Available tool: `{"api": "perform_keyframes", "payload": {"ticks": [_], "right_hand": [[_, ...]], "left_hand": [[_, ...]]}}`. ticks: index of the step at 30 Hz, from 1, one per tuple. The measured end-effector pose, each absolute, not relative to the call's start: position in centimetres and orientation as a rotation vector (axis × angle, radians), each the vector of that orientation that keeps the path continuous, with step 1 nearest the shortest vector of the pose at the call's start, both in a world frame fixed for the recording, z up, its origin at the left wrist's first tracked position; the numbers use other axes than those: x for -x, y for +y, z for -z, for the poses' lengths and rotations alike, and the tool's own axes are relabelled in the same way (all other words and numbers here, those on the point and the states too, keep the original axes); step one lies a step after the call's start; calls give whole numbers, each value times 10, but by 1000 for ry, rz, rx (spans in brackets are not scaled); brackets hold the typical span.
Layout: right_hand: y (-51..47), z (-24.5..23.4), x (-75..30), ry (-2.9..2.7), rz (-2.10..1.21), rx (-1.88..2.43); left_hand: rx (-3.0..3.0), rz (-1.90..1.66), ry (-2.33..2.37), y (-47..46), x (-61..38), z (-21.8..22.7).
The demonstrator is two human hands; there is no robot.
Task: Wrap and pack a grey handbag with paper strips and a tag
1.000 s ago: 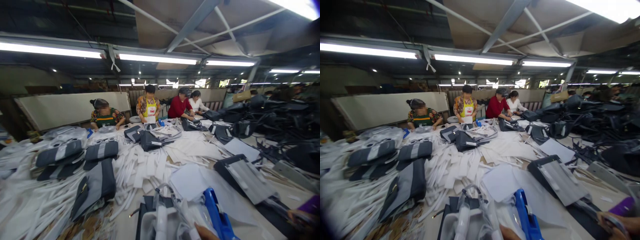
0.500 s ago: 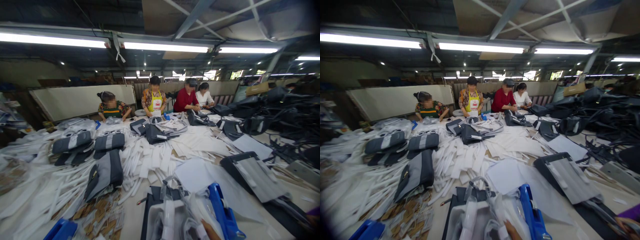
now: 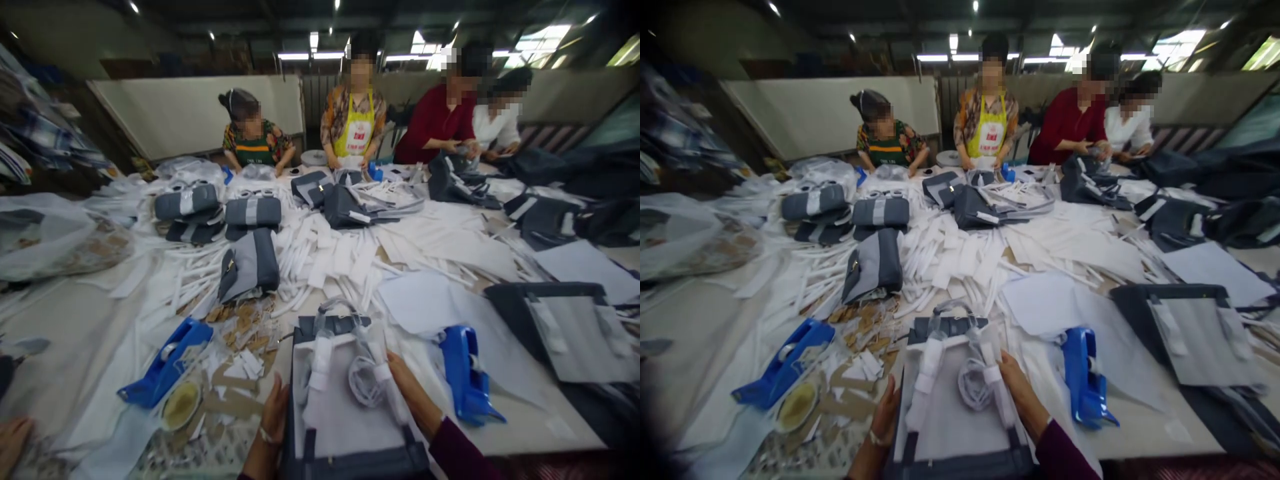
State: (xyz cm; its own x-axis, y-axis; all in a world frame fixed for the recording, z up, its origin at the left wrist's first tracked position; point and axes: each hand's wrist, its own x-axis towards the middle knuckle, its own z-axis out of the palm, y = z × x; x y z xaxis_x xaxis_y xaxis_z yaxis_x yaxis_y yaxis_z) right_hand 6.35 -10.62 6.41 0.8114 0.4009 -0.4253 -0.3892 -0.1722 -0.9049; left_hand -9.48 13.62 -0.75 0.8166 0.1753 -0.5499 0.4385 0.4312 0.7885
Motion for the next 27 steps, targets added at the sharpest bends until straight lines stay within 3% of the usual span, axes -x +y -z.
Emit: {"api": "perform_keyframes", "payload": {"ticks": [4, 8, 21, 27], "right_hand": [[-100, -13, -53, 144, -887, 1629], [-103, 21, -51, 193, -924, 1636], [-93, 51, -66, 222, -960, 1619], [-100, 69, -64, 168, -933, 1635]], "left_hand": [[-914, 140, 742, 133, 132, 43], [-1184, 88, 801, 138, 141, 54], [-1914, 147, 798, 174, 106, 67], [-2246, -277, 567, 204, 38, 49]]}}
